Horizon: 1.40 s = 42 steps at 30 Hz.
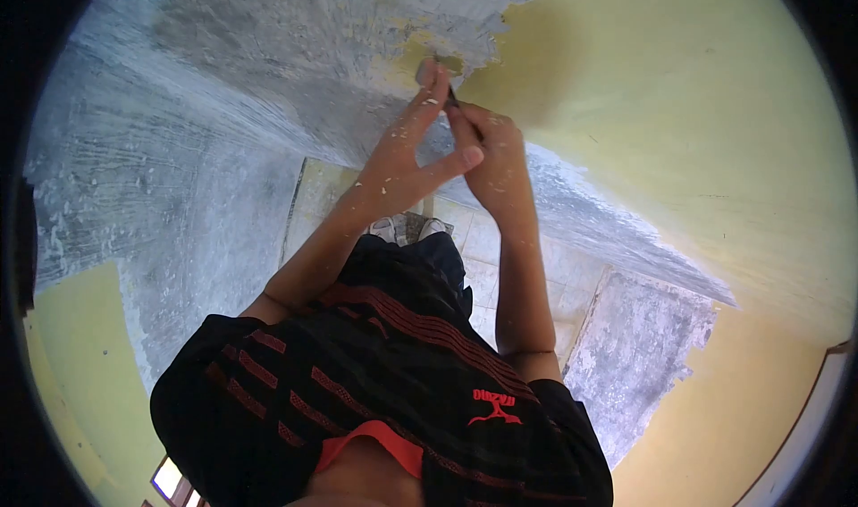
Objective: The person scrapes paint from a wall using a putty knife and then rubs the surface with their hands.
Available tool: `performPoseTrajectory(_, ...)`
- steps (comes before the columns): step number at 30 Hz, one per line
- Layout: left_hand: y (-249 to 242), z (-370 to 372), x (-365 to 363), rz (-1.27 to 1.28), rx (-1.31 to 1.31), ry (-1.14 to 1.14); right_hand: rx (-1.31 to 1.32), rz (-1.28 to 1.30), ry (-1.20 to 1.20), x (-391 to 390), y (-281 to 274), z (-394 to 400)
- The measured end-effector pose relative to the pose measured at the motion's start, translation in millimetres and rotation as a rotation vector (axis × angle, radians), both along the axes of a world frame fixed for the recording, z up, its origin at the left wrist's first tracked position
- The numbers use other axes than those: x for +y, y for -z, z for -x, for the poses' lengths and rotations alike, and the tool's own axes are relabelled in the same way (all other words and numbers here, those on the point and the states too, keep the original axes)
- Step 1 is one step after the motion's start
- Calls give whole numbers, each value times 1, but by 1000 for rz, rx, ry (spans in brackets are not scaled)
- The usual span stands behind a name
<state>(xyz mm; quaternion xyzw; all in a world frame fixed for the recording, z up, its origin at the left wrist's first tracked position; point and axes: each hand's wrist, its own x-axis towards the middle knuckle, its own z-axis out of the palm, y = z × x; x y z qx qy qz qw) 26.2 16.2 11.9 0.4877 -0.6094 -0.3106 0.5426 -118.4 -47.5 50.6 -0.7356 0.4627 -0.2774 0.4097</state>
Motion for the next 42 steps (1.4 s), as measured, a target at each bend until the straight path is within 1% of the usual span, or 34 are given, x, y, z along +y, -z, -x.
performPoseTrajectory(1,-2,-4,-3,8,-2,2,-61,47,-24,-2,5,-9)
performPoseTrajectory(2,-3,-11,-5,-25,44,-27,-61,53,-21,-1,8,-13)
performPoseTrajectory(4,-3,-12,-4,-64,87,-58,-90,196,-47,3,15,-20)
performPoseTrajectory(5,0,-9,-3,-64,65,-7,-155,324,-68,2,26,-11)
performPoseTrajectory(6,2,-7,-2,-66,46,45,-159,321,-72,2,21,-3)
performPoseTrajectory(8,5,0,-4,-30,19,3,-9,16,-19,2,6,5)
performPoseTrajectory(9,5,4,-2,3,-6,-25,-74,-15,-14,2,5,-2)
performPoseTrajectory(10,4,-1,-3,10,-3,-30,-71,-8,-18,0,8,-11)
performPoseTrajectory(12,0,-13,-1,-55,94,-75,-74,84,-67,0,19,-21)
performPoseTrajectory(13,1,-12,0,-55,98,-85,-144,218,-73,1,25,-19)
performPoseTrajectory(14,1,-11,1,-104,84,-26,-145,216,-83,3,24,-12)
performPoseTrajectory(15,1,-9,2,-153,71,34,-165,27,-31,8,21,-1)
performPoseTrajectory(16,1,-6,1,-146,76,20,-179,-158,18,6,17,5)
performPoseTrajectory(17,1,-1,3,-111,68,-18,-43,-67,-34,2,13,5)
performPoseTrajectory(18,1,3,3,-74,62,-53,-37,-64,-39,2,14,-1)
performPoseTrajectory(20,-3,-11,-1,-109,83,-49,-210,-129,-27,6,19,-16)
performPoseTrajectory(21,-3,-14,-1,-150,102,-41,-174,-255,20,9,14,-14)
performPoseTrajectory(22,1,-8,0,-150,111,-47,-164,-256,14,11,14,-7)
performPoseTrajectory(24,5,0,2,-77,65,14,-153,-23,-33,11,11,2)
performPoseTrajectory(25,4,-2,3,-72,62,6,-23,-87,0,7,4,3)
performPoseTrajectory(26,4,-2,4,-52,35,-42,-23,-86,-1,7,5,-3)
performPoseTrajectory(27,3,-2,1,-24,11,-91,-57,-19,-36,3,7,-13)
performPoseTrajectory(29,0,-11,-1,-33,44,-98,-124,109,-104,-2,12,-28)
performPoseTrajectory(31,-1,-16,-1,-52,69,-112,-80,89,-86,0,9,-16)
performPoseTrajectory(32,1,-11,1,-84,60,-39,-33,64,-63,3,7,-7)
performPoseTrajectory(33,3,-8,1,-111,52,30,-73,38,-67,4,5,0)
performPoseTrajectory(34,5,-8,-2,-107,52,22,-74,42,-75,-2,5,-2)
performPoseTrajectory(36,9,-8,-1,-11,27,-62,59,62,-104,-10,10,-9)
performPoseTrajectory(37,8,-13,-2,-11,26,-60,11,177,-160,-16,17,-20)
performPoseTrajectory(40,5,-24,-2,-58,83,-89,-18,151,-80,-1,16,-22)
performPoseTrajectory(41,6,-21,0,-70,54,-3,68,134,-50,7,7,-13)
performPoseTrajectory(42,6,-19,1,-77,26,80,67,134,-56,10,3,-11)
